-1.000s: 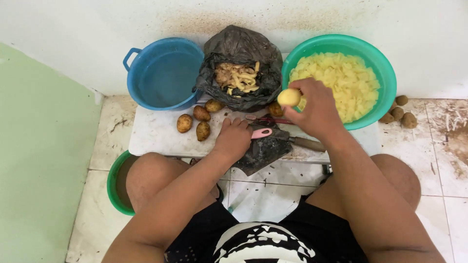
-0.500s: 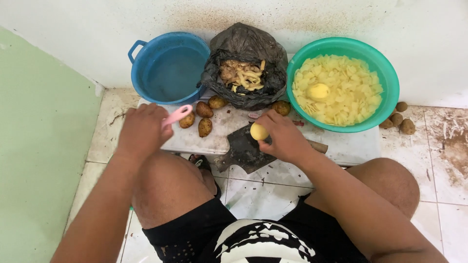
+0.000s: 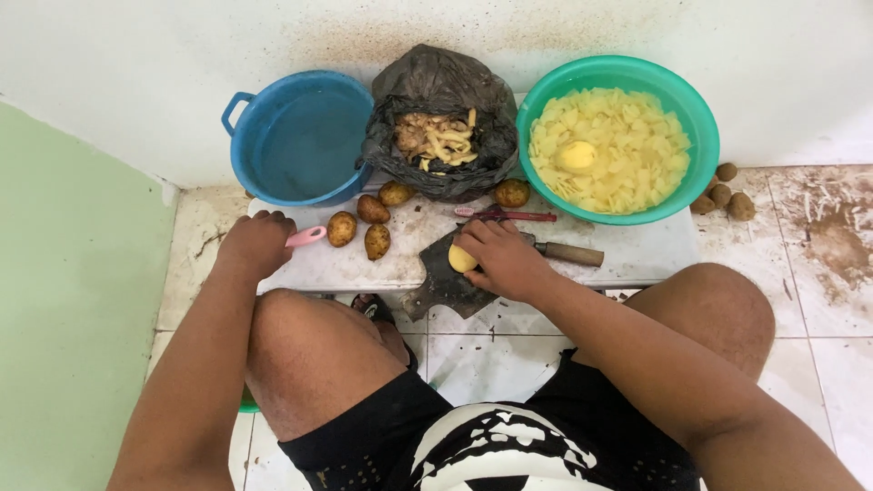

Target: The person peels potatoes with a hand peeler and slices them into small pieces using a knife on a cutting board.

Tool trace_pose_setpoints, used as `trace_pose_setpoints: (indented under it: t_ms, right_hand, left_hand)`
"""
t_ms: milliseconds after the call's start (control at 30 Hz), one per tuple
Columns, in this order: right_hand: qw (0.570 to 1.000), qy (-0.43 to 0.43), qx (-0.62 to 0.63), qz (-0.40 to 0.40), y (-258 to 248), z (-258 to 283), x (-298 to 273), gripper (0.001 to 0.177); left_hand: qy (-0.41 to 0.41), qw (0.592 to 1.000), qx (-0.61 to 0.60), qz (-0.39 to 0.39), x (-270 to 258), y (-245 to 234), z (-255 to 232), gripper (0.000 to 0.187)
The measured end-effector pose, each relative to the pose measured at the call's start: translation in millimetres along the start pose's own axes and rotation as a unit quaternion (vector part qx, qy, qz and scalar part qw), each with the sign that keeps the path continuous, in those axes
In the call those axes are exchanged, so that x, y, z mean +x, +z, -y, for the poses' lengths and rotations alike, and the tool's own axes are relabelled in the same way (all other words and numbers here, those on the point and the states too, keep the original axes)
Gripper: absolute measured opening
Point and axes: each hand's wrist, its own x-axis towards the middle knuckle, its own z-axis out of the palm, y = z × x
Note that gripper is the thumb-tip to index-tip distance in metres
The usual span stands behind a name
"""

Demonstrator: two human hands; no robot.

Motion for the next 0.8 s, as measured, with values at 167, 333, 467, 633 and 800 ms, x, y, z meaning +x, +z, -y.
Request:
trace_pose_setpoints:
  t_ms: [167, 333, 467, 633, 800]
  right_hand:
    - [1.000, 0.003, -0.006, 0.007, -4, -3, -1, 0.041]
    - [1.000, -0.011, 0.005, -0.002, -3, -1, -1, 0.041]
    - [1.000, -0.018, -0.002, 0.007, -8, 2, -4, 0.035]
    - [1.000, -0.021, -0.007, 0.018, -9, 4, -2, 0.035]
    - [0.999, -0.027, 0.021, 0.019, -10, -2, -3, 0.039]
  left_hand:
    - [-0.031, 0.997, -0.064, 0.015, -2, -18, 2, 0.053]
    - [-0.040, 0.990, -0.112, 0.082, -4, -5, -1, 0.051]
    - [0.026, 0.999, 0.036, 0.015, 4, -10, -10, 0.040]
    - [0.092, 0.986, 0.097, -0.095, 11, -13, -15, 0.034]
    - [-0.034, 0.992, -0.104, -0.056, 3, -27, -13, 0.018]
